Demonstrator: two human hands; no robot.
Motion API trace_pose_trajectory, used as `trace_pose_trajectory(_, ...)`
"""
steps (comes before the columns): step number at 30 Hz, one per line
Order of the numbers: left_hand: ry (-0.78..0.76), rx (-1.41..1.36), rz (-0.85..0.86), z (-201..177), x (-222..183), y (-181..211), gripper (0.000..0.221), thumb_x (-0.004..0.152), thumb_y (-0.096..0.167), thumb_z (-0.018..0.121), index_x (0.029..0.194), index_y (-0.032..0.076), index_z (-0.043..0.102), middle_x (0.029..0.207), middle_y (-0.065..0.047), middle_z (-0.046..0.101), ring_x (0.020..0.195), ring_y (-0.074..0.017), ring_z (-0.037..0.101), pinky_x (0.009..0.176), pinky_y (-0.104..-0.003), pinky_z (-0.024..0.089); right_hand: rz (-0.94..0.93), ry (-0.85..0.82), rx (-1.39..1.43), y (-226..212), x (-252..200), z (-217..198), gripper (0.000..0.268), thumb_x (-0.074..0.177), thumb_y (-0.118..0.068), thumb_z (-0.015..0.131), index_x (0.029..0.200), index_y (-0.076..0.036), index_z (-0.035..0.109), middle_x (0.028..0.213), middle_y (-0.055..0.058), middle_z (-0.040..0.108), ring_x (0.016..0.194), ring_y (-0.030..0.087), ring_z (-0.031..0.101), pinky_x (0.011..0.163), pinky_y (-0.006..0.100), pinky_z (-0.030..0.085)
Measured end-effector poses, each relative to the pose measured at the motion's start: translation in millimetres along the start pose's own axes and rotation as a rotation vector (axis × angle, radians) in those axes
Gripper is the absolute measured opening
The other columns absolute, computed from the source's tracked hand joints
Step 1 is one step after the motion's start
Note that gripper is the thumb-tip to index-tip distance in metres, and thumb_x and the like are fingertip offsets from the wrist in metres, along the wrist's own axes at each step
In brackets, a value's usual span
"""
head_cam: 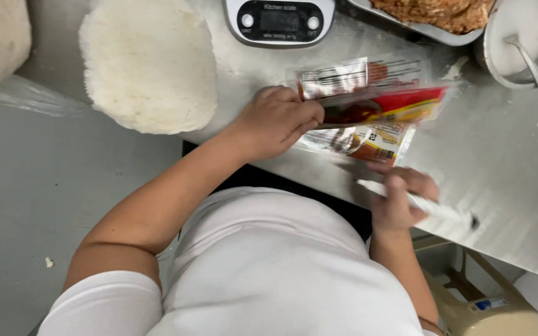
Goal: The person sorts through a stack of plastic food packaging, counts them, and writes on one of the packages with a marker.
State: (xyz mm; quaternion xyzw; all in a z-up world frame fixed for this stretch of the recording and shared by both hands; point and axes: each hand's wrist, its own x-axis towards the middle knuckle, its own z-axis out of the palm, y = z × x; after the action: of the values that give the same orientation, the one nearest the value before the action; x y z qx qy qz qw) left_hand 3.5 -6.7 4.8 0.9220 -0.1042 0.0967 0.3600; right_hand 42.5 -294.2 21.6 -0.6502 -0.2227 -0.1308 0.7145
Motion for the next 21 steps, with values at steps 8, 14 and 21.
trace_pose_trajectory(8,-0.087,-0.079,0.014,-4.6,2.4,-3.0,0.040,0.106,0.038,0.051,0.141,0.021,0.042,0.094,-0.002,0.074,0.104,-0.0261,0.067,0.100,-0.046,0.046,0.094,-0.233,-0.036,50.7,14.3,22.0,0.025,0.092,-0.001,0.078,0.081,0.007,0.058,0.062,0.016,0.055,0.049,0.024,0.053,0.068,0.046,0.056)
trace_pose_trajectory(14,-0.045,-0.179,0.000,-1.4,-1.5,-4.4,0.034,0.110,0.025,0.043,0.143,0.028,0.046,0.096,0.005,0.073,0.104,-0.0238,0.065,0.103,-0.045,0.044,0.128,-0.239,-0.259,61.9,6.9,31.9,0.025,0.093,0.000,0.083,0.075,0.003,0.066,0.050,0.008,0.048,0.044,0.015,0.039,0.048,0.033,0.039)
trace_pose_trajectory(21,-0.008,0.026,0.081,5.5,-4.8,-8.3,0.029,0.105,0.029,0.046,0.129,0.038,0.058,0.101,0.010,0.070,0.108,-0.0201,0.062,0.100,-0.043,0.044,0.116,-0.230,-0.251,57.4,10.4,35.5,0.029,0.097,0.005,0.078,0.074,0.002,0.060,0.052,0.008,0.047,0.045,0.015,0.038,0.046,0.032,0.034)
